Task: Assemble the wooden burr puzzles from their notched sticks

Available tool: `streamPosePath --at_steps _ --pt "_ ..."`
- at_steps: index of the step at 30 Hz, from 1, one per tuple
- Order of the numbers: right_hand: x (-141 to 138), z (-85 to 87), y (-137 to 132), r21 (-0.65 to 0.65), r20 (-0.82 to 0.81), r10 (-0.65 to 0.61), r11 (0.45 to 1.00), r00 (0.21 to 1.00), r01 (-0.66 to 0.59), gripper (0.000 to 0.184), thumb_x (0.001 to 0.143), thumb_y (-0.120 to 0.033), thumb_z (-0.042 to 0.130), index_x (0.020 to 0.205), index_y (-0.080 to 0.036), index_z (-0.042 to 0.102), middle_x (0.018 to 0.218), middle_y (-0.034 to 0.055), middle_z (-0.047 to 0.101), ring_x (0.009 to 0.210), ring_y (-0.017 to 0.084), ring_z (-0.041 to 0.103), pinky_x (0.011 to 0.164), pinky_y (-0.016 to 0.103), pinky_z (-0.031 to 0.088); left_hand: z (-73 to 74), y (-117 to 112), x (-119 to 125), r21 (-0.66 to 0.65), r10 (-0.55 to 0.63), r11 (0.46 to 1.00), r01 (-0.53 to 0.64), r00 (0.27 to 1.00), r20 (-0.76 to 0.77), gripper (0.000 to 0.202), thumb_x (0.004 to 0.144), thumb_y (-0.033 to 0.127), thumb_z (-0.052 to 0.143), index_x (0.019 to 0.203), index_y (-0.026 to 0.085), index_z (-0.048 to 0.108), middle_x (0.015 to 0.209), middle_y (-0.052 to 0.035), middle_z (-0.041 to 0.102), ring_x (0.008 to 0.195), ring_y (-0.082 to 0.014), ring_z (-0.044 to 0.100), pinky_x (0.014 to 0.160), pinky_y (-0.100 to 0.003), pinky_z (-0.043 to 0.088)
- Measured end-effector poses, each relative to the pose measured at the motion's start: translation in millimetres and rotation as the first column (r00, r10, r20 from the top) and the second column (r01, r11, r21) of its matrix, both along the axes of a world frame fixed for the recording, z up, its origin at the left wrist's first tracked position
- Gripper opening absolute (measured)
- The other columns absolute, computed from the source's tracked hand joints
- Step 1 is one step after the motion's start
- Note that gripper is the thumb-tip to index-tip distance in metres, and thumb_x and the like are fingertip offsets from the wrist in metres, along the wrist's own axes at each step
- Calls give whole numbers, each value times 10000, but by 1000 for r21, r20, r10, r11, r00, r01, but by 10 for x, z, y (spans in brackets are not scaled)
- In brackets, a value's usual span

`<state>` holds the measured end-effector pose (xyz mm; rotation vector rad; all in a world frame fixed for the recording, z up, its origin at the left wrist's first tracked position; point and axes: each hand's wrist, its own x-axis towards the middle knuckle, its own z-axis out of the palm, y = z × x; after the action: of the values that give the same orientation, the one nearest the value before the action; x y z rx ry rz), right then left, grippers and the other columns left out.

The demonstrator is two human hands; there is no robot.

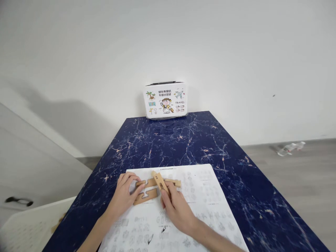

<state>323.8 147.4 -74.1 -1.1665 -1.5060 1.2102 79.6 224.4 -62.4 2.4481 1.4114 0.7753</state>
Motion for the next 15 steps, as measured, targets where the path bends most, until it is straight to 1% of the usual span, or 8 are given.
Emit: streamPosePath --at_steps 3,7,9,10,12,14,15 --pt "-1 -14 -1 0 -12 -7 1000 1000 7 304 1123 -479 350 1111 -223 514 698 -31 564 549 146 483 529 281 383 6 1 7 -41 -4 999 5 1000 25 153 971 353 674 926 219 615 1007 -40 639 1005 -263 545 936 -435 443" --pt "-4 -22 -1 4 -18 -8 1000 1000 8 335 1120 -504 334 1175 -219 501 704 -36 554 549 149 481 526 279 382 42 -21 13 -122 -29 992 37 997 70 180 973 347 662 859 225 595 908 -24 652 947 -254 574 893 -401 447" --pt "-7 -15 -5 -4 -25 -11 1000 1000 11 347 1119 -513 328 1183 -216 497 708 -36 552 543 149 476 517 277 376 60 -46 17 -181 -23 982 44 993 119 177 986 367 636 877 231 605 913 -25 665 924 -247 595 873 -382 456" --pt "-8 -9 -8 -7 -30 -12 1000 999 11 351 1118 -516 327 1184 -215 496 711 -35 553 540 150 474 513 276 375 66 -62 21 -216 -13 976 44 989 145 174 998 380 613 904 234 609 913 -24 672 888 -237 606 838 -363 465" --pt "-10 9 -15 -9 -40 -16 1000 999 16 355 1117 -518 326 1193 -213 492 713 -32 551 539 154 471 512 280 376 69 -100 37 -281 13 959 40 983 185 194 1030 410 547 960 238 600 857 -9 671 753 -200 604 715 -311 469" --pt "-12 29 -18 -7 -47 -22 1000 999 22 357 1117 -517 323 1210 -212 485 704 -35 535 541 161 464 521 290 375 67 -139 67 -341 30 939 52 972 231 246 1058 449 478 981 237 578 721 26 613 607 -165 547 601 -269 440" --pt "-13 38 -18 -8 -48 -26 1000 999 25 360 1118 -516 318 1221 -213 481 696 -38 521 542 166 459 527 296 374 67 -156 85 -377 38 923 73 960 279 276 1064 473 455 977 236 567 655 44 560 560 -154 510 571 -258 425"
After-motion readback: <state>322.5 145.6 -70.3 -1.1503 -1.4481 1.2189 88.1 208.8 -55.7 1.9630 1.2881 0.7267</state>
